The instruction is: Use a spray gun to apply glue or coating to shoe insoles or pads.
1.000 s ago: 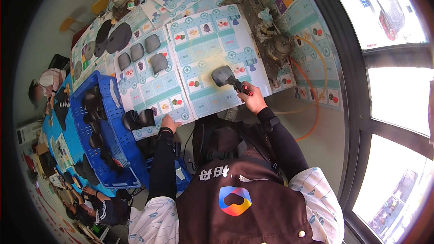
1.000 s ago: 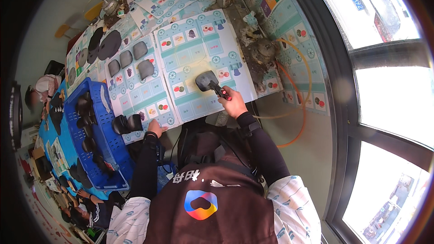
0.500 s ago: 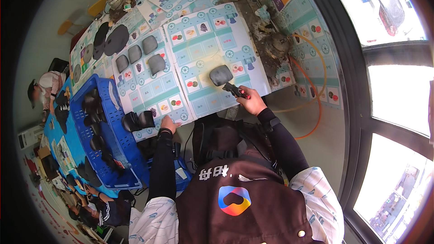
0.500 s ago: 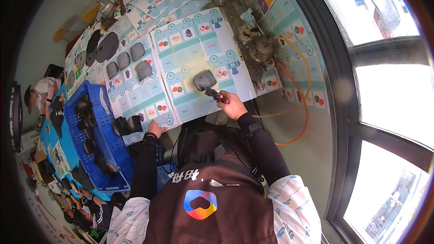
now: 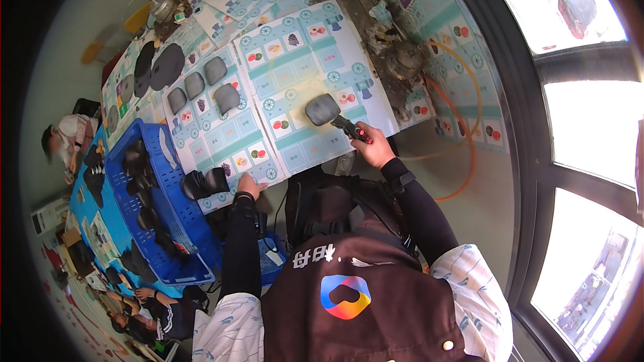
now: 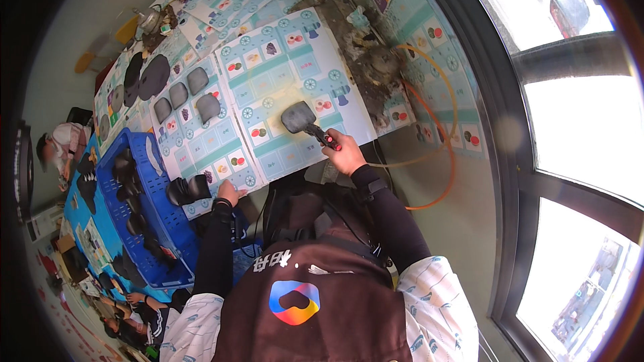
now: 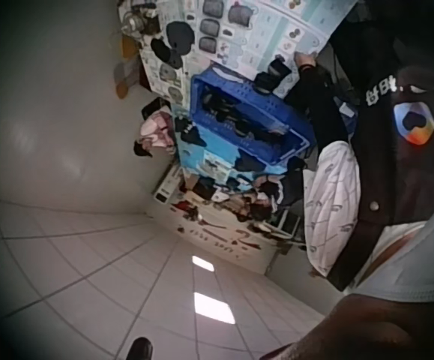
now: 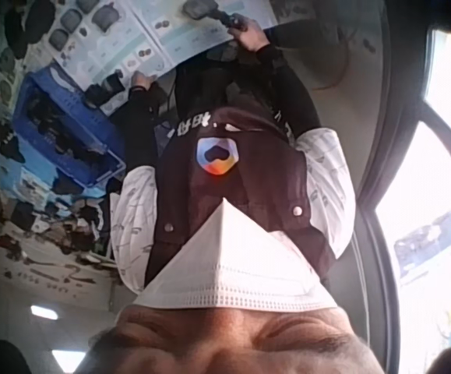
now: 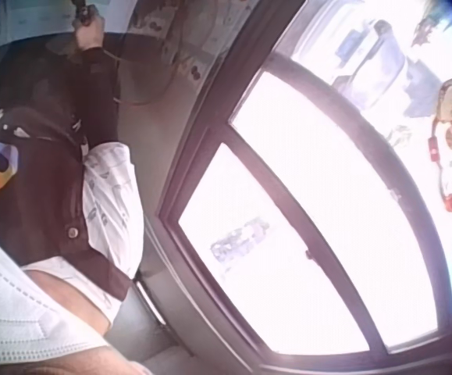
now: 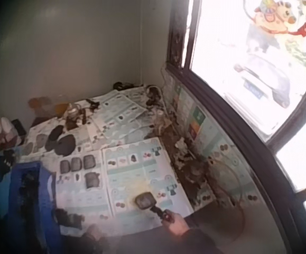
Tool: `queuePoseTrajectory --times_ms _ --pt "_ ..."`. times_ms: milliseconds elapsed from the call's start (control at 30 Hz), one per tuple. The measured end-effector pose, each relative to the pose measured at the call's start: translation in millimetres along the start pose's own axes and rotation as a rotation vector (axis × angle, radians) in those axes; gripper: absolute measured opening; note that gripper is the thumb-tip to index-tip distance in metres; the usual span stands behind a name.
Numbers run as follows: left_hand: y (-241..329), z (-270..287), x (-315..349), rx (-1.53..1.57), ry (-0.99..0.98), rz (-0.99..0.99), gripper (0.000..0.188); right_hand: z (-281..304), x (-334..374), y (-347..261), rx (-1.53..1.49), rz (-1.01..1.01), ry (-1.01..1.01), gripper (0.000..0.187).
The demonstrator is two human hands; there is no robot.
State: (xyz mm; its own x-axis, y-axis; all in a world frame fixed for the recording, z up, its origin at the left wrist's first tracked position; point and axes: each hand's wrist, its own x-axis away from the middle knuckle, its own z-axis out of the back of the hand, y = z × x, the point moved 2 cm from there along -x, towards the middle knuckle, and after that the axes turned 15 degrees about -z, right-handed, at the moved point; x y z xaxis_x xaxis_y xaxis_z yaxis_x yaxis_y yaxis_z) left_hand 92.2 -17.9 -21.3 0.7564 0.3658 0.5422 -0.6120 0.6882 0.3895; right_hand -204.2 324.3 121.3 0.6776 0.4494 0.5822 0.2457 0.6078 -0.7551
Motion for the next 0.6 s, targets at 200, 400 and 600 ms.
queuePoseTrajectory --times_ms 200,400,600 --pt "2.0 3.9 -1.2 -0.045 -0.031 0.031 0.068 -5.6 -6.2 10.2 0.057 0.005 -0.076 0.023" --pt "4.8 3.3 -1.0 -0.070 -0.048 0.031 0.069 1.5 -5.5 20.8 0.093 -0.017 -0.011 0.024" --pt "-0.4 2.7 0.7 -0.059 -0.032 0.008 0.069 11.1 -3.6 27.1 0.049 -0.041 0.172 0.027"
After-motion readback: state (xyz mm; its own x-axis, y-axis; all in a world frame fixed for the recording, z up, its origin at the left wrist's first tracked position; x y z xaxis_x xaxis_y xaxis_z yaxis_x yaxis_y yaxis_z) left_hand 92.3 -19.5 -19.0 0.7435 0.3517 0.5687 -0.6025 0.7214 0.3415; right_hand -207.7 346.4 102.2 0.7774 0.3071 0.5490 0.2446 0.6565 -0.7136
